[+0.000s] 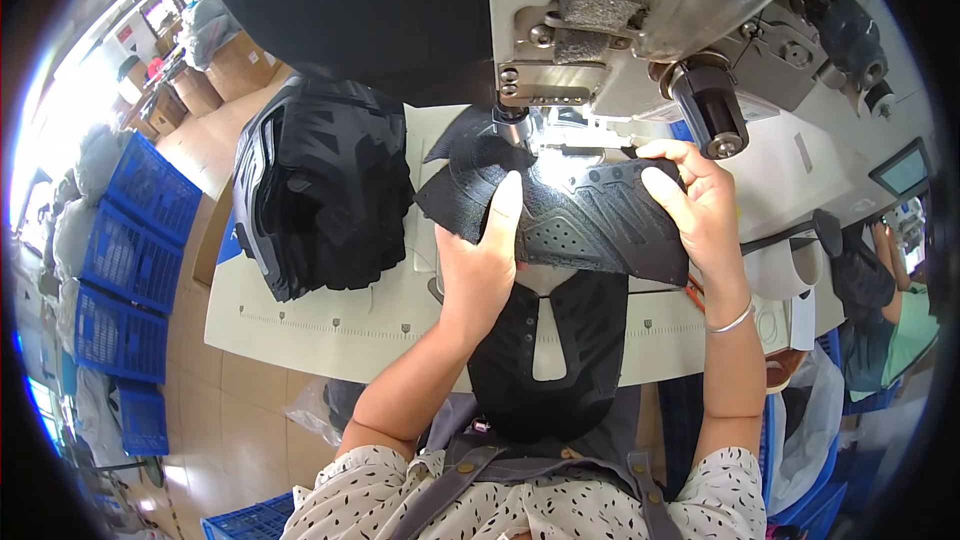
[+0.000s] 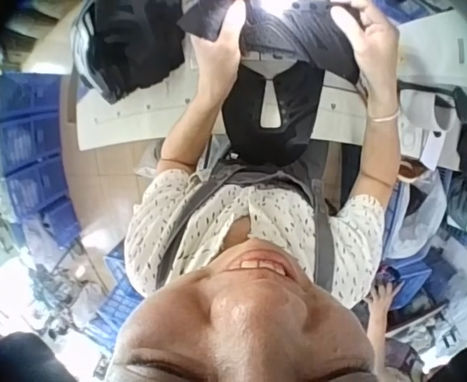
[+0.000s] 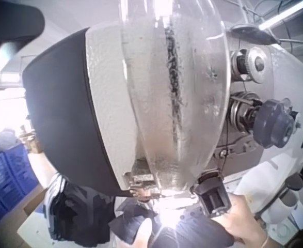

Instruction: Use an industrial sewing machine to stitch black leather shoe upper components.

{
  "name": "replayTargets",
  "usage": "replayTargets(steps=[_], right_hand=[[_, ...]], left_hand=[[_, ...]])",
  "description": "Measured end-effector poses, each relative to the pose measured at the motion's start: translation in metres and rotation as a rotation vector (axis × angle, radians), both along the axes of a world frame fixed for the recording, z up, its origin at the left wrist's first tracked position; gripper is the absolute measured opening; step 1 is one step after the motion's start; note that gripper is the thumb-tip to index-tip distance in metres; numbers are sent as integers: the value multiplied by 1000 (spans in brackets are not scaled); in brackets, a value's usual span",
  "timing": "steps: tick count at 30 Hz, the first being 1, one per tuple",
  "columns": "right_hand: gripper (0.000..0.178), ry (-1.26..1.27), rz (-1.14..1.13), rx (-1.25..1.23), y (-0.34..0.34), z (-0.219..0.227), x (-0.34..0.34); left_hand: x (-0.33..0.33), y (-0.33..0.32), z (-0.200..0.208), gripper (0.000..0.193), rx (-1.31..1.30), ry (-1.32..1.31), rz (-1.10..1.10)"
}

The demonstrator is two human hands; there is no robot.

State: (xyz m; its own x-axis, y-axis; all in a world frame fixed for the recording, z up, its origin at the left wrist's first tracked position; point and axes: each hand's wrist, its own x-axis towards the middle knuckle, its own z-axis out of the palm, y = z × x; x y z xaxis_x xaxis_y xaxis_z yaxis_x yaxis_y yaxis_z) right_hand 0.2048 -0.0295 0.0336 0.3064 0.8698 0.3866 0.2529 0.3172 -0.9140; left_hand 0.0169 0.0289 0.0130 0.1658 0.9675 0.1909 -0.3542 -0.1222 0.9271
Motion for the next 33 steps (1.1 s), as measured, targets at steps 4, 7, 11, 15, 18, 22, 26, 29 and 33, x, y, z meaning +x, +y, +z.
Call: replayTargets(steps=[4,7,11,15,18,22,26,29,33], right_hand=[[13,-1,-6,10,1,-3,2],[14,23,-1,-5,1,-2,2],[14,-13,-31,7,-1,2,-3],[14,2,-13,5,0,-4,0],[14,-39,-11,45,1,-5,-1],[16,26,-10,62,0,-8,-5],[17,53,-6,6,-2,-7,-6],[17,38,-22,7,-4,-9,-6],[17,93,4,-4,-9,-9,-12]], left_hand=[[1,1,2,13,-12,-1,-7],[1,2,1,13,4,-15,8],[-1,4,3,13,85,15,27],[-2,6,6,13,-2,12,-2],[-5,10,8,15,14,42,-19],[-8,13,12,22,-41,85,-52],[-10,17,17,20,-76,106,-90],[-11,19,12,25,-86,97,-93],[-16,16,5,25,-57,101,-167]])
